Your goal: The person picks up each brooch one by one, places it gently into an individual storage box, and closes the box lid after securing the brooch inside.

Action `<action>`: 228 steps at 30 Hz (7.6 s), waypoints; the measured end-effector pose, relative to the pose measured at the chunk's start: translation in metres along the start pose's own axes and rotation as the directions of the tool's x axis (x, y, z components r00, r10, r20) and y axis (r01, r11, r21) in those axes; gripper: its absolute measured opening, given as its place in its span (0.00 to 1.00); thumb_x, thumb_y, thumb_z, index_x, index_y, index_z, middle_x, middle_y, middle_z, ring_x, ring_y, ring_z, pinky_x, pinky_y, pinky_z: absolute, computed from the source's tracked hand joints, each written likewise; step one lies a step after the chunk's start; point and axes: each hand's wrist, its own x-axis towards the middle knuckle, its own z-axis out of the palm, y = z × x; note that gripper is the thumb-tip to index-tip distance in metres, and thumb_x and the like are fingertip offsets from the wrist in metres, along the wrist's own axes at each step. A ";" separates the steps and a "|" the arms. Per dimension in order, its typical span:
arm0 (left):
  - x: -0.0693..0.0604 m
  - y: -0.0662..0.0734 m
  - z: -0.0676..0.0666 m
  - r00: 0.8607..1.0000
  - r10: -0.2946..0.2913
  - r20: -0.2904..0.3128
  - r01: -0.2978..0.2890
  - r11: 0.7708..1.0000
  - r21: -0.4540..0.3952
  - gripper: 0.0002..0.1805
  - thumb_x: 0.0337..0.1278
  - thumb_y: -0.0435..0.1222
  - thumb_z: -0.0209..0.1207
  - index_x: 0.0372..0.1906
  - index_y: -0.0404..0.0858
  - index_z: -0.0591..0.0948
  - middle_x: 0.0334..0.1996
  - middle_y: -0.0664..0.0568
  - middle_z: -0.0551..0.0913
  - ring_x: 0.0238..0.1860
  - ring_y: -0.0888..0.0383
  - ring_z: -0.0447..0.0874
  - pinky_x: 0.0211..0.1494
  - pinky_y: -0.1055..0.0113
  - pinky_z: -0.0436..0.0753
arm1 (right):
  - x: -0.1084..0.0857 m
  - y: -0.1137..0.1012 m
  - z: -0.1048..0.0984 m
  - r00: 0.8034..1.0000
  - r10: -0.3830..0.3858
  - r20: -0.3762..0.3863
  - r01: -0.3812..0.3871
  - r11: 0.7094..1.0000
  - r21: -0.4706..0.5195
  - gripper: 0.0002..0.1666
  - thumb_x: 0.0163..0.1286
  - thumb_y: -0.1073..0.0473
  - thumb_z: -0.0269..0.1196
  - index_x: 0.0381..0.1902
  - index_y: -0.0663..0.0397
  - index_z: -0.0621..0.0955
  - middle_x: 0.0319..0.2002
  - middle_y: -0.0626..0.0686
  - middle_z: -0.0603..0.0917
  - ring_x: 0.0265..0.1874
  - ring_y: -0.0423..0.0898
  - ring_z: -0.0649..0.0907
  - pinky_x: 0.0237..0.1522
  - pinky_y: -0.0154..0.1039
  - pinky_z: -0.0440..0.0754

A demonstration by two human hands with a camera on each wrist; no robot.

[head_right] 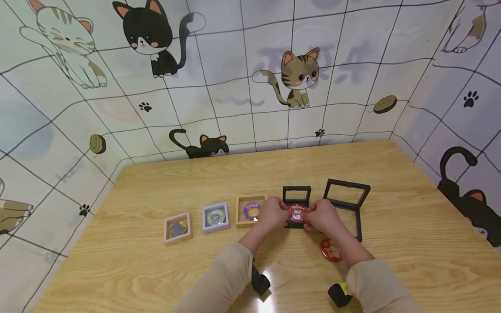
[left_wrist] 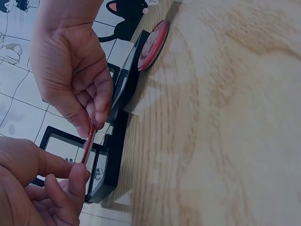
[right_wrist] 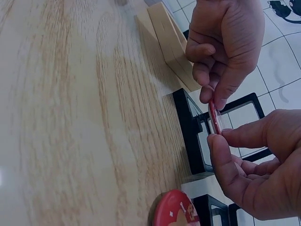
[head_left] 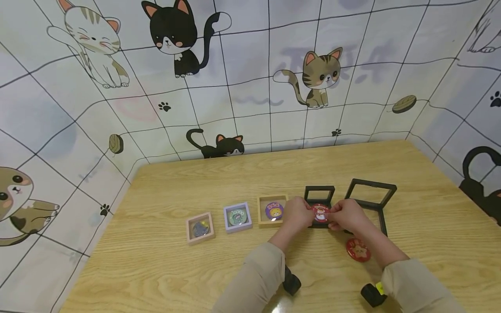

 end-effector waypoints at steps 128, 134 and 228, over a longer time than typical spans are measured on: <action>0.013 0.007 -0.018 0.971 0.228 0.071 -0.236 0.961 0.145 0.27 0.48 0.40 0.61 0.56 0.40 0.69 0.39 0.49 0.80 0.32 0.61 0.74 0.32 0.73 0.72 | -0.012 0.015 0.006 0.960 -0.272 -0.072 0.206 0.853 -0.480 0.21 0.46 0.59 0.69 0.28 0.74 0.77 0.14 0.51 0.69 0.15 0.44 0.69 0.17 0.37 0.64; 0.011 0.009 -0.020 0.968 0.223 0.112 -0.237 0.962 0.132 0.23 0.52 0.41 0.60 0.53 0.38 0.70 0.39 0.48 0.80 0.31 0.62 0.74 0.30 0.73 0.73 | -0.012 0.016 0.007 0.968 -0.241 -0.069 0.182 0.865 -0.468 0.23 0.47 0.59 0.68 0.32 0.77 0.76 0.13 0.50 0.70 0.13 0.43 0.69 0.16 0.36 0.66; -0.009 0.012 0.020 0.998 0.069 0.004 -0.051 0.704 0.708 0.23 0.44 0.58 0.60 0.36 0.43 0.74 0.24 0.55 0.78 0.23 0.61 0.76 0.20 0.69 0.72 | -0.012 0.019 0.009 0.969 -0.234 -0.073 0.179 0.878 -0.445 0.14 0.46 0.62 0.67 0.19 0.64 0.73 0.14 0.50 0.72 0.13 0.43 0.71 0.14 0.35 0.68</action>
